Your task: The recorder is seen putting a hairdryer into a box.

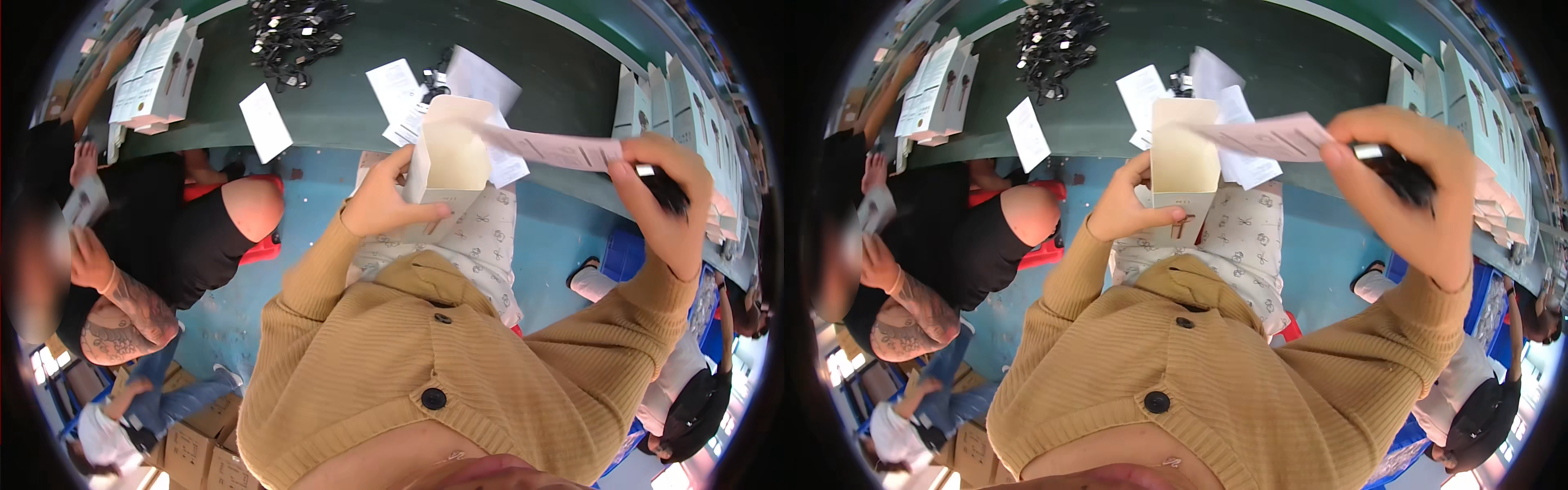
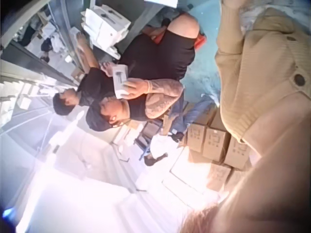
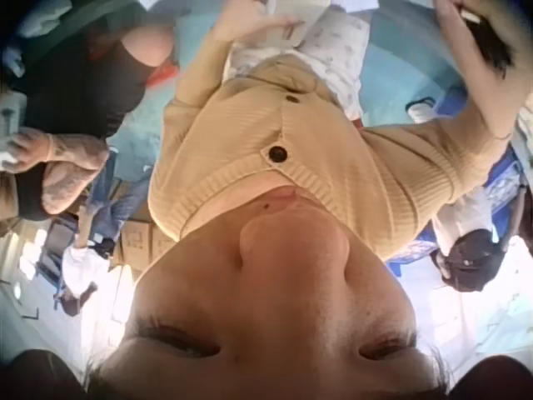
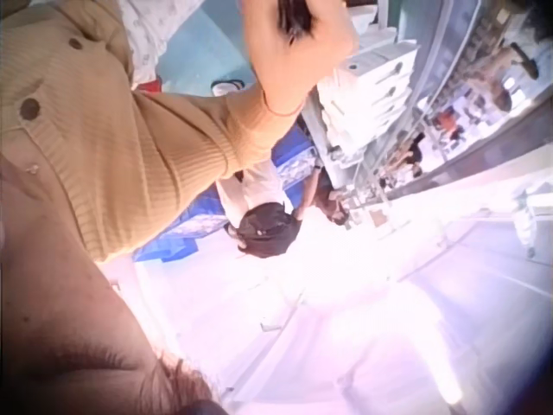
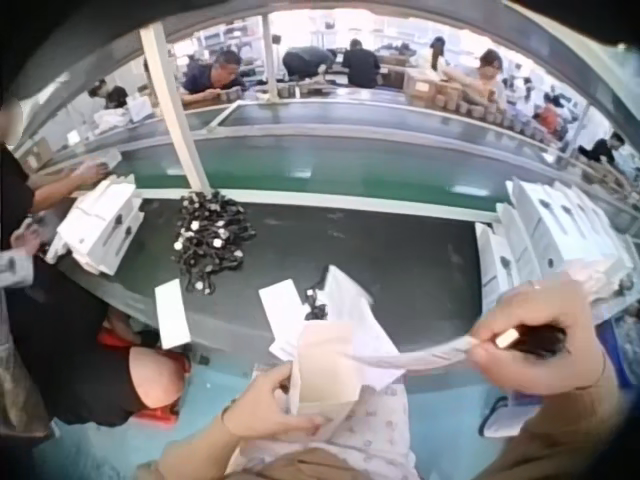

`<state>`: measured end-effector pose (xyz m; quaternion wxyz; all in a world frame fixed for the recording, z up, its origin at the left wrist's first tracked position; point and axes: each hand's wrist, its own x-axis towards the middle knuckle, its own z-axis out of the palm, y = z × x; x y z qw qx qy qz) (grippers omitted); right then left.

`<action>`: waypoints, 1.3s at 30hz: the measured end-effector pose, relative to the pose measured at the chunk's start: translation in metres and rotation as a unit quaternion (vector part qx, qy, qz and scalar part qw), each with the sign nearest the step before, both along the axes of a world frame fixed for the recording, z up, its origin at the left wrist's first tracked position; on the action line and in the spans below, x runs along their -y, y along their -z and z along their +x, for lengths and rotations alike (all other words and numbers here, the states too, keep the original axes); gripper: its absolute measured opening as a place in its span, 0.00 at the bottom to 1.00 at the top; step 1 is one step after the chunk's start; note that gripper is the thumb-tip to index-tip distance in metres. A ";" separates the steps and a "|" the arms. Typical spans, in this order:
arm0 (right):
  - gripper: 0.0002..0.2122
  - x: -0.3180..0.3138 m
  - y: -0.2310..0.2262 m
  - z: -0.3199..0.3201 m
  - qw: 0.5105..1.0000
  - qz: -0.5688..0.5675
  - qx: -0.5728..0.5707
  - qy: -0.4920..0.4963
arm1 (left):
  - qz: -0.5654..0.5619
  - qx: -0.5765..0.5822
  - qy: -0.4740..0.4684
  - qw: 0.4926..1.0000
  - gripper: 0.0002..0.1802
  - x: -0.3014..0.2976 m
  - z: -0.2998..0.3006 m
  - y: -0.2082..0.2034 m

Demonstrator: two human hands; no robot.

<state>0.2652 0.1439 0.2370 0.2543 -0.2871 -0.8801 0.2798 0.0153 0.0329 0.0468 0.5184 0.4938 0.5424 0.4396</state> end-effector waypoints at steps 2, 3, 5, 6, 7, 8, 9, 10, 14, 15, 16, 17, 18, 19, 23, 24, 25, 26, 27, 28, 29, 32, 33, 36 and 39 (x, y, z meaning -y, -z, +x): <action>0.04 -0.004 0.009 -0.013 0.996 -0.084 -0.029 0.023 | 0.024 0.031 0.026 0.999 0.39 -0.001 -0.005 0.005; 0.04 -0.005 0.009 -0.018 0.996 -0.082 -0.030 0.021 | 0.026 0.030 0.024 0.999 0.39 -0.001 -0.009 0.004; 0.04 -0.009 0.011 -0.027 0.994 -0.103 -0.022 -0.010 | 0.016 0.010 0.029 0.999 0.39 0.002 -0.017 0.001; 0.04 -0.014 0.015 -0.034 0.994 -0.103 -0.026 -0.021 | 0.016 0.005 0.018 1.000 0.39 0.004 -0.020 0.000; 0.05 -0.020 0.022 -0.041 0.995 -0.095 -0.010 -0.031 | 0.026 0.014 0.015 0.999 0.39 0.006 -0.024 0.000; 0.05 -0.024 0.026 -0.045 0.996 -0.084 0.008 -0.034 | 0.039 0.026 0.019 0.999 0.40 0.006 -0.026 -0.001; 0.06 -0.026 0.028 -0.051 0.995 -0.087 0.025 -0.035 | 0.043 0.025 0.016 0.999 0.40 0.006 -0.027 0.000; 0.06 -0.028 0.032 -0.056 0.995 -0.084 0.024 -0.039 | 0.044 0.039 0.012 0.998 0.41 0.007 -0.027 0.003; 0.06 -0.035 0.035 -0.084 0.995 -0.041 0.062 -0.060 | 0.026 0.054 0.032 0.998 0.50 0.005 -0.038 0.009; 0.06 -0.036 0.035 -0.091 0.995 -0.009 0.056 -0.077 | 0.028 0.052 0.029 0.998 0.50 0.004 -0.040 0.008; 0.06 -0.038 0.035 -0.096 0.994 0.022 0.051 -0.093 | 0.021 0.066 0.032 0.997 0.52 0.004 -0.040 0.006; 0.06 -0.040 0.029 -0.101 0.994 0.018 0.065 -0.085 | 0.013 0.080 0.034 0.996 0.53 0.004 -0.041 0.004; 0.06 -0.043 0.027 -0.105 0.994 0.019 0.065 -0.088 | 0.014 0.080 0.032 0.996 0.53 0.004 -0.043 0.003; 0.06 -0.047 0.025 -0.110 0.994 0.013 0.061 -0.088 | 0.008 0.105 0.033 0.994 0.53 0.003 -0.045 0.003; 0.06 -0.058 0.039 -0.122 0.990 0.022 0.087 -0.109 | -0.016 0.184 0.052 0.981 0.53 -0.005 -0.054 0.008; 0.07 -0.060 0.045 -0.125 0.985 0.041 0.112 -0.123 | -0.019 0.215 0.057 0.975 0.53 -0.008 -0.056 0.007; 0.07 -0.063 0.050 -0.128 0.986 0.003 0.111 -0.123 | -0.019 0.217 0.058 0.974 0.53 -0.010 -0.057 0.005; 0.07 -0.066 0.050 -0.131 0.986 0.002 0.112 -0.125 | -0.021 0.227 0.065 0.972 0.54 -0.010 -0.059 0.003; 0.07 -0.070 0.050 -0.134 0.984 -0.042 0.118 -0.130 | -0.022 0.237 0.071 0.969 0.54 -0.011 -0.061 0.002; 0.07 -0.074 0.049 -0.136 0.980 -0.086 0.123 -0.134 | -0.024 0.239 0.070 0.968 0.54 -0.011 -0.062 0.004; 0.07 -0.077 0.047 -0.138 0.979 -0.088 0.125 -0.135 | -0.028 0.232 0.083 0.969 0.55 -0.011 -0.063 0.007; 0.07 -0.084 0.035 -0.141 0.971 -0.131 0.100 -0.173 | -0.031 0.221 0.100 0.970 0.56 -0.012 -0.066 0.012; 0.07 -0.085 0.029 -0.143 0.967 -0.133 0.110 -0.186 | -0.028 0.217 0.105 0.970 0.57 -0.012 -0.067 0.013; 0.07 -0.087 0.030 -0.148 0.961 -0.133 0.137 -0.198 | -0.043 0.215 0.103 0.970 0.58 -0.011 -0.067 0.014; 0.08 -0.091 0.040 -0.154 0.958 -0.120 0.164 -0.202 | -0.034 0.203 0.088 0.975 0.59 -0.011 -0.065 0.011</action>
